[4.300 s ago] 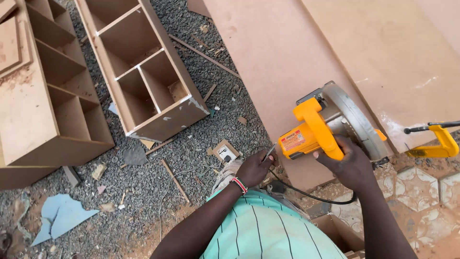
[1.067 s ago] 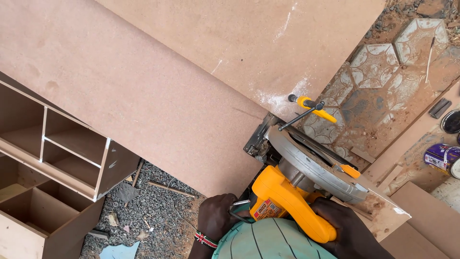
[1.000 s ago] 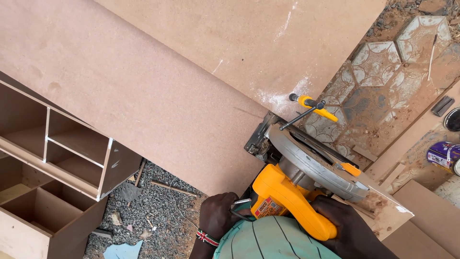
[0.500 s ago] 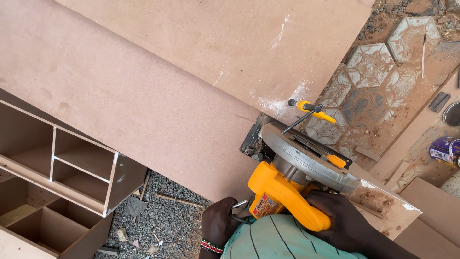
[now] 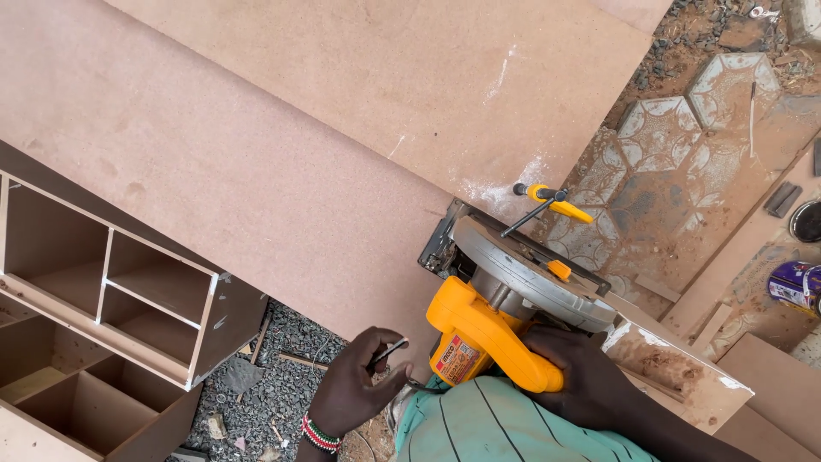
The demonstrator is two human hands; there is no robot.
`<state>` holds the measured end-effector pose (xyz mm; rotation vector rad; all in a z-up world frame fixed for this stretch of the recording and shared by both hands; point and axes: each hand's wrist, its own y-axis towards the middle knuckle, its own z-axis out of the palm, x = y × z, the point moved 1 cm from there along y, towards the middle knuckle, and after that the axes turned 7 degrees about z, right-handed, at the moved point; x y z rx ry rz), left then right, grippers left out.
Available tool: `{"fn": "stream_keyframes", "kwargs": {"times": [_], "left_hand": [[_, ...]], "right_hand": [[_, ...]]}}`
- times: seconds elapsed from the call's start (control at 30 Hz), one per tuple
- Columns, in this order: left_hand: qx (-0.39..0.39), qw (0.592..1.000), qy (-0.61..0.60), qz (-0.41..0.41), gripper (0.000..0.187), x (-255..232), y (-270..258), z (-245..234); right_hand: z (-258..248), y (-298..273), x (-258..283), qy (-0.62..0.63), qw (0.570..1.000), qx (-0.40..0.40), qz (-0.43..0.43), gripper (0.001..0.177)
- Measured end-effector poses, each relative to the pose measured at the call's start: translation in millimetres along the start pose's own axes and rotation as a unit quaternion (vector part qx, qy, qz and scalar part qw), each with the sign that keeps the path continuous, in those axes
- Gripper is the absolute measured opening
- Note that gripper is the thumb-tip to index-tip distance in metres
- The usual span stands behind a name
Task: Measuring a wooden board with a tape measure and cutting it with a circular saw
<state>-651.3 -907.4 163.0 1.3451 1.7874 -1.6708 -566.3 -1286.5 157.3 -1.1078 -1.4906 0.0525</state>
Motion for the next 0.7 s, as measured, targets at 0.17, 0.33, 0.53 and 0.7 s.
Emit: {"fn": "stream_keyframes", "kwargs": {"times": [0.17,0.33,0.53,0.7], "left_hand": [[-0.125,0.943,0.151,0.270,0.020,-99.9,93.8,0.7],[-0.018,0.911,0.293,0.291,0.041,-132.1,187.5,22.2],[0.071,0.866,0.380,0.318,0.029,-141.7,214.2,32.8],[-0.086,0.831,0.374,0.402,0.020,-144.3,235.7,58.1]], "right_hand": [[6.3,7.6,-1.5,-0.006,1.000,-0.009,0.004,0.047],[5.3,13.0,4.2,-0.022,0.998,-0.034,-0.038,0.040],[11.7,16.4,-6.1,-0.021,0.999,-0.029,-0.036,0.051],[10.8,21.4,4.1,-0.020,0.998,-0.022,-0.059,0.053]]}}
